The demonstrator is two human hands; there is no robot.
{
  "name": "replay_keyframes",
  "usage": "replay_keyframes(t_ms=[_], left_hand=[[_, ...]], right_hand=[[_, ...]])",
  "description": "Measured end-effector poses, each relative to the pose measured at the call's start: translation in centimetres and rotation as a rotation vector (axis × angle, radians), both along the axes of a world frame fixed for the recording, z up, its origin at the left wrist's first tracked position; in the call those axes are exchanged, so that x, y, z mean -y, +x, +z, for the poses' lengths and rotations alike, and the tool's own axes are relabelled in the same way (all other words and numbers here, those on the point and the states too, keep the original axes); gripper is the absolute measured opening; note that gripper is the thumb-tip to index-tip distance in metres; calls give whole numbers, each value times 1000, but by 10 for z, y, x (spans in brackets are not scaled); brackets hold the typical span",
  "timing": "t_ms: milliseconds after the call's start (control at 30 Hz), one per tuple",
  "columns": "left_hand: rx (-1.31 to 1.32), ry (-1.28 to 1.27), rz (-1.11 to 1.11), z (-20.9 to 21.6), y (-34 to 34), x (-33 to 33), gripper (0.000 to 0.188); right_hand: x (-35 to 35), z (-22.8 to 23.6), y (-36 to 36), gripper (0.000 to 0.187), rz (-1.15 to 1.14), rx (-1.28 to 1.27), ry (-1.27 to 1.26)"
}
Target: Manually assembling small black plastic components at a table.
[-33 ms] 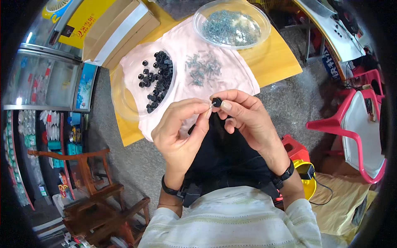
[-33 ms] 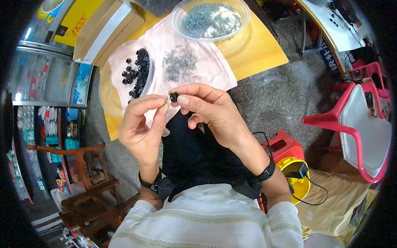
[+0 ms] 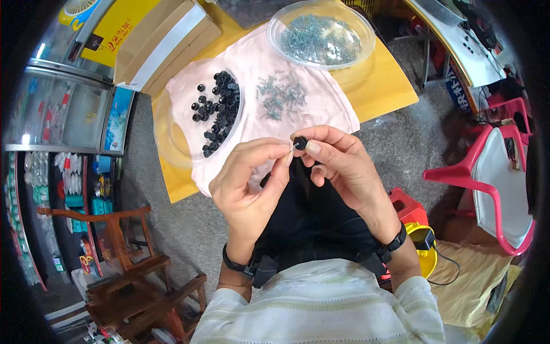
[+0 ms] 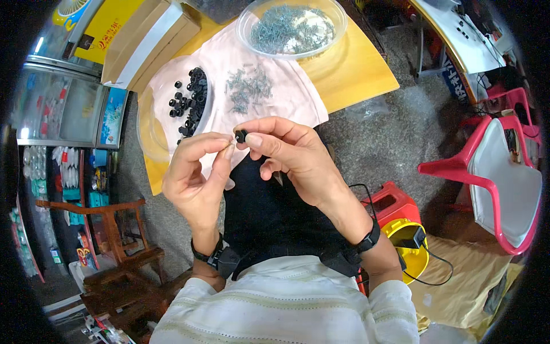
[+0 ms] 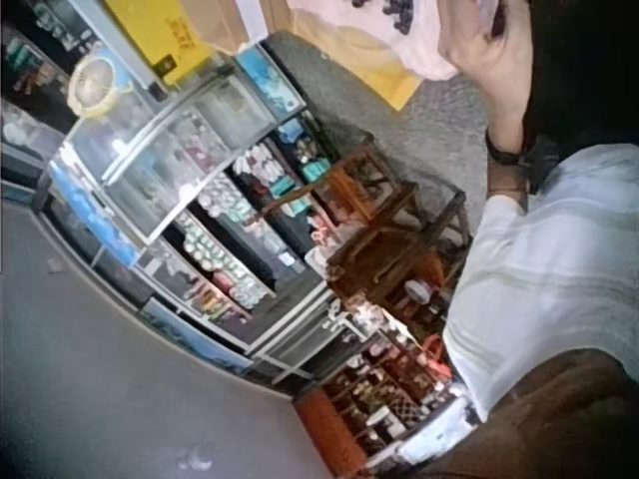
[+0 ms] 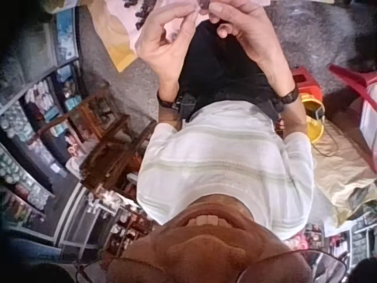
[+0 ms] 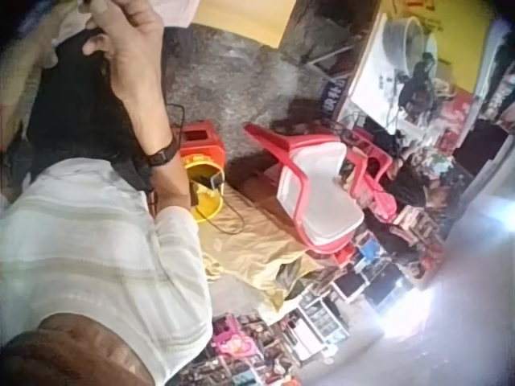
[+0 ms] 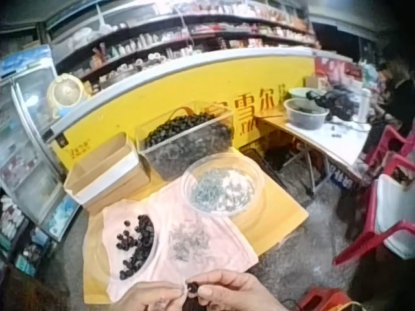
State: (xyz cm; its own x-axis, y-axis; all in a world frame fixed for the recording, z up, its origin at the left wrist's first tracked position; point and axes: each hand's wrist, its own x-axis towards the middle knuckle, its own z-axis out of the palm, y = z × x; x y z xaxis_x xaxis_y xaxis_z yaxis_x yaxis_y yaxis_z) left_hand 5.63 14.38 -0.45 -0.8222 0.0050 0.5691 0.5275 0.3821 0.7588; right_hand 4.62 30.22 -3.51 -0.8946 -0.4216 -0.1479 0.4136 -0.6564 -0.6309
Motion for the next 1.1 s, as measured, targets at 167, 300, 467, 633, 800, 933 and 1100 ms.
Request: replay_keyframes(t_ms=[167,300,467,633,800,933,1100], left_hand=[[72,-4,33,4,2,2,23],[184,-27,22,10,4,5,21],[266,36,-27,9,-2,6,20],[368,244,-75,-9,-3,11,19],[396,329,-174,-27,-2,11,16],[418,384,-213,-32,2,10,18],[395,331,-169,-21,4,23,29]], right_hand=[[3,-2,-1,23,-14,-37,35],[4,-1,-2,22,-60,-178,213],[5,3,-5,20,-75,-146,232],[7,-1,-7,20,-44,-79,162],[6,-5,0,19,-113,-40,346],[2,-7,4,20,-121,-33,327],[2,-8,-8,19,-140,-55,368]])
